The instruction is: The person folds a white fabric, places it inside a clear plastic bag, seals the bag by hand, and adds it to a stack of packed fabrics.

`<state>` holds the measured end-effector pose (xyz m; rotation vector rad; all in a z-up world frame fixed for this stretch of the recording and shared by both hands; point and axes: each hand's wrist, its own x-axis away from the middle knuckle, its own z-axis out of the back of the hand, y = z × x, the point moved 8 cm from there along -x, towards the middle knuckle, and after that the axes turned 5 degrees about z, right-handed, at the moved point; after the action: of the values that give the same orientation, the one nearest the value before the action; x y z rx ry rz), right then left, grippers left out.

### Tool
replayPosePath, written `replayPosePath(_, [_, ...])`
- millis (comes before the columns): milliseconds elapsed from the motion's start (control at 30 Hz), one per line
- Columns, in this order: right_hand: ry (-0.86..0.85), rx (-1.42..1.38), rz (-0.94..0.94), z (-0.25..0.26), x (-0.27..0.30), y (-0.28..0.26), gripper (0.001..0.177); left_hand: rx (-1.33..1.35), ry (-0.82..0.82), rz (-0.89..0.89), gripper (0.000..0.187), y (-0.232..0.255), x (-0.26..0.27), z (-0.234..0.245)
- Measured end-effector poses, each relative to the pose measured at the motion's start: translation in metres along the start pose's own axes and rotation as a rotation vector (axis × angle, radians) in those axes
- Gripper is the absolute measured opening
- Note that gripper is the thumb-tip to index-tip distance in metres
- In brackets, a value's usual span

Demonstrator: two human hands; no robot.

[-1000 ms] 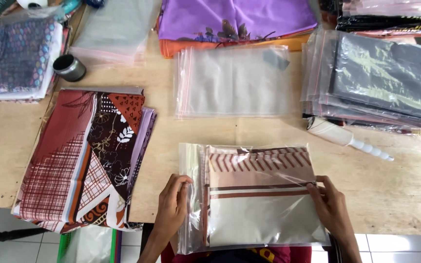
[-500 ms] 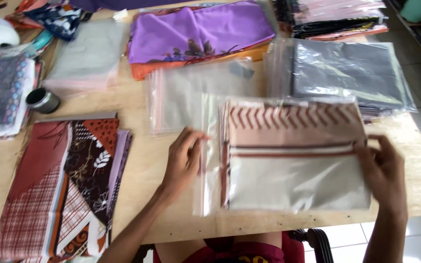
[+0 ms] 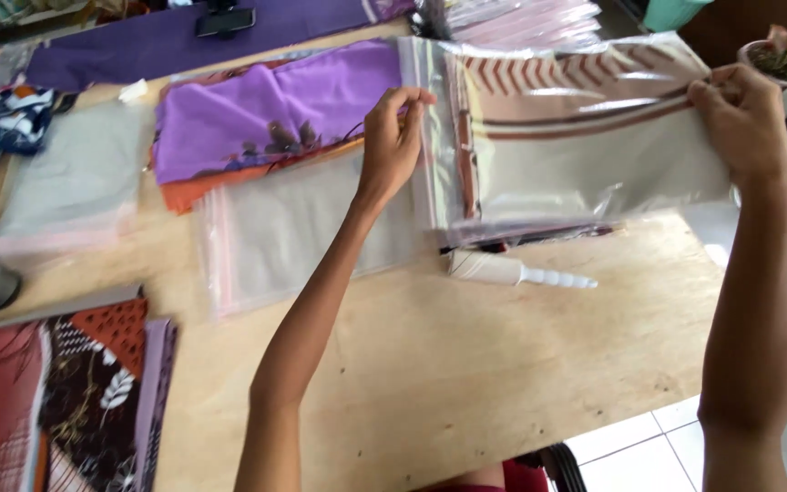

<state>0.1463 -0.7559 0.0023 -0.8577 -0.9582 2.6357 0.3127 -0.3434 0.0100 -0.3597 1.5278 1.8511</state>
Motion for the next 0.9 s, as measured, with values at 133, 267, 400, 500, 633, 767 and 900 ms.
replayPosePath(133, [0.020, 0.162, 0.071, -0.006, -0.043, 0.045, 0.019, 0.058, 0.042, 0.047, 0.023, -0.058, -0.038, -0.044])
replayPosePath(267, [-0.021, 0.239, -0.174, -0.063, -0.041, 0.103, 0.024, -0.012, 0.046, 0.076, 0.018, -0.157, -0.020, -0.091])
replayPosePath(400, [-0.068, 0.135, -0.406, -0.095, -0.007, 0.125, 0.034, -0.159, -0.104, 0.323, 0.048, -0.209, 0.016, -0.121])
replayPosePath(500, [-0.039, 0.115, -0.407, -0.095, -0.003, 0.129, 0.033, -0.242, -0.057, 0.433, 0.066, -0.202, 0.025, -0.112])
replayPosePath(633, [0.019, 0.193, -0.393, -0.091, -0.004, 0.144, 0.030, -0.423, -0.106, 0.498, 0.059, -0.213, 0.030, -0.111])
replayPosePath(767, [-0.069, 0.177, -0.445, -0.097, 0.004, 0.124, 0.039, -0.497, -0.135, 0.452, 0.052, -0.211, 0.034, -0.106])
replayPosePath(900, [-0.108, 0.094, -0.543, -0.103, 0.000, 0.118, 0.046, -0.374, -0.251, 0.636, 0.060, -0.214, 0.029, -0.101])
